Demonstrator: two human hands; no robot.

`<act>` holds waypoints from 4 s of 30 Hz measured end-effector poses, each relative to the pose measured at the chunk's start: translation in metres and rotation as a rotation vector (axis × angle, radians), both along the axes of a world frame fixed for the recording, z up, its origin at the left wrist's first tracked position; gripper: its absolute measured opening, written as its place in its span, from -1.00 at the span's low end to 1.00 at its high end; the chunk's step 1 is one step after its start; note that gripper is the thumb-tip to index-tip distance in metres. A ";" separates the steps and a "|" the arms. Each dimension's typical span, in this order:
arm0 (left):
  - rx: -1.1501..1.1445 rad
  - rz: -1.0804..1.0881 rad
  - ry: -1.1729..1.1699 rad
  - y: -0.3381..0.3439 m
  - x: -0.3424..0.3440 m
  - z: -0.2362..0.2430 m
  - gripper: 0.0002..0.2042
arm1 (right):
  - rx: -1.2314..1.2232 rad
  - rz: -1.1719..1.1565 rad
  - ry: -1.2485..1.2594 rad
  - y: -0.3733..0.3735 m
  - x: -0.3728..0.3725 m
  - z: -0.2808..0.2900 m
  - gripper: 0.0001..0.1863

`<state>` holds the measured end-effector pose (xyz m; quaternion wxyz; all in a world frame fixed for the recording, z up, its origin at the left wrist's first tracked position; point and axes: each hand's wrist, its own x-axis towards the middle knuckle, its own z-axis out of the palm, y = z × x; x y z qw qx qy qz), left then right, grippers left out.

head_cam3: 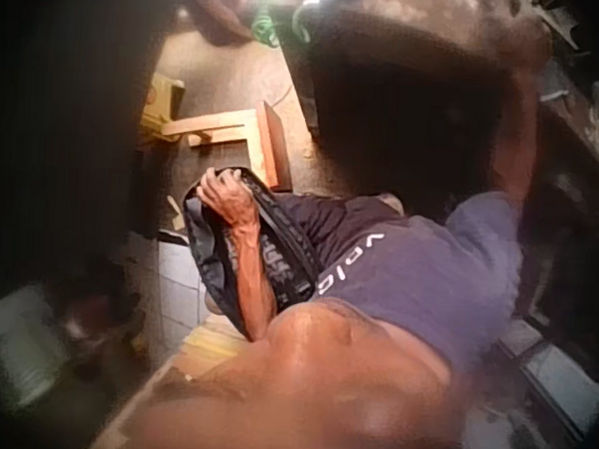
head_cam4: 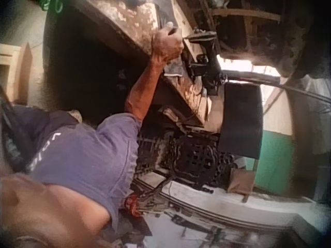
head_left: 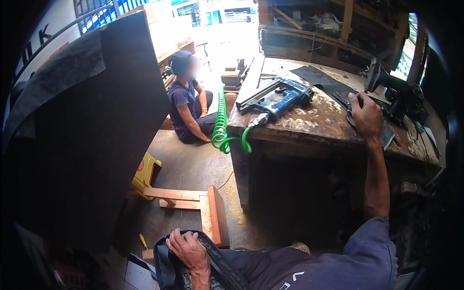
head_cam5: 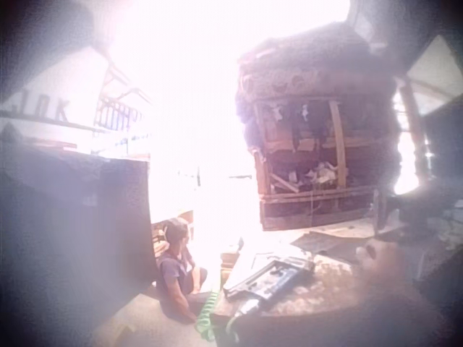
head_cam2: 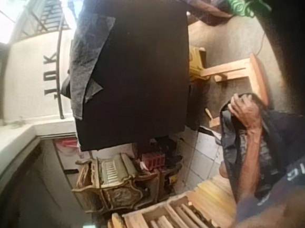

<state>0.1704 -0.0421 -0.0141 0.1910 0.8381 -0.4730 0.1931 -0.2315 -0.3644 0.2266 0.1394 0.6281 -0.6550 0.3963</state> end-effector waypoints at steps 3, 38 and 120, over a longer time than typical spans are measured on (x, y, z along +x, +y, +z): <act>0.017 0.029 0.012 -0.005 -0.002 -0.006 -0.79 | 0.144 -0.042 0.175 0.003 -0.029 0.004 -0.51; 0.089 0.255 -0.038 -0.039 -0.026 0.001 -0.84 | 0.283 0.307 -0.015 -0.043 -0.091 -0.031 -0.60; 0.295 -0.462 0.411 0.040 -0.052 0.029 -0.75 | 1.815 1.225 -0.237 0.203 0.067 -0.272 -0.47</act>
